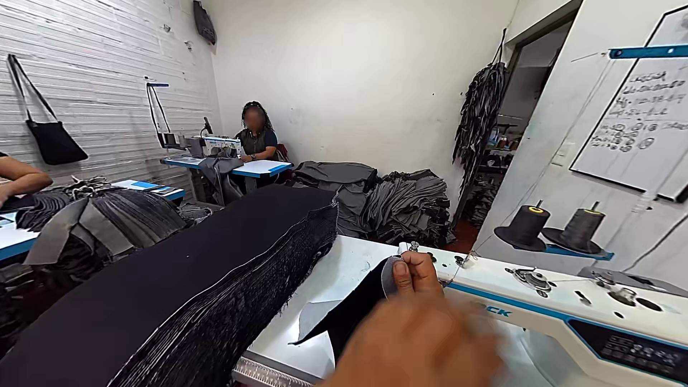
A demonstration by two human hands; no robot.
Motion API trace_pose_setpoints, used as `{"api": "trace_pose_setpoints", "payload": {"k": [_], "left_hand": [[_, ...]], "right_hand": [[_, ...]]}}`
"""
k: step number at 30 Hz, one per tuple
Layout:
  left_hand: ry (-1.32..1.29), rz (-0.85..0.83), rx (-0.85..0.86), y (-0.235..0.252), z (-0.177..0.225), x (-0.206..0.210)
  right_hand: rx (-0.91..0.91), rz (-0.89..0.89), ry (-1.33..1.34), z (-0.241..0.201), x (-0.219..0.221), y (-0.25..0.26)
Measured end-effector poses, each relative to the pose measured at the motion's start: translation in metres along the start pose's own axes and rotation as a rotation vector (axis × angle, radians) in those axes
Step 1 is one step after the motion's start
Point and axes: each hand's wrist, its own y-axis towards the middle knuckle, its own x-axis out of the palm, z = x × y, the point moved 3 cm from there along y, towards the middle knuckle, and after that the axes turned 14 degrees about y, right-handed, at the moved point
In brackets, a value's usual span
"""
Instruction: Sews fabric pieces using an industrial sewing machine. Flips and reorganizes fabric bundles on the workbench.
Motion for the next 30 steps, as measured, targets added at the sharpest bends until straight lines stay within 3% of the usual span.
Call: {"api": "trace_pose_setpoints", "payload": {"k": [1,3,7,9,14,21,24,26,28,30], "left_hand": [[0.228,-0.017,-0.055,0.000,-0.018,0.030],[0.397,-0.083,-0.187,-0.003,-0.049,0.061],[0.298,-0.323,-0.338,-0.006,-0.071,0.048],[0.224,-0.346,-0.352,-0.009,-0.077,0.047],[0.227,-0.363,-0.291,-0.004,-0.083,0.050],[0.477,-0.160,-0.287,0.006,-0.062,0.063],[0.469,-0.186,-0.235,0.018,-0.072,0.055],[0.492,-0.212,-0.180,0.041,-0.094,0.048],[0.480,-0.397,-0.207,0.071,-0.130,0.057],[0.441,-0.747,-0.297,0.070,-0.166,0.098]], "right_hand": [[-0.012,0.016,-0.019,-0.001,0.000,-0.002],[-0.079,-0.007,-0.071,0.004,-0.003,-0.003],[-0.140,0.006,-0.076,0.011,-0.012,0.001],[-0.121,-0.023,-0.049,0.011,-0.017,0.001],[0.000,-0.149,-0.118,0.002,-0.030,0.010],[-0.147,-0.131,-0.236,0.001,-0.016,0.015],[0.016,-0.188,-0.190,-0.002,-0.023,0.017],[0.130,-0.354,-0.171,-0.001,-0.026,0.019],[0.198,-0.534,-0.125,0.007,-0.026,0.012],[0.460,-0.588,0.109,0.025,-0.024,-0.024]]}}
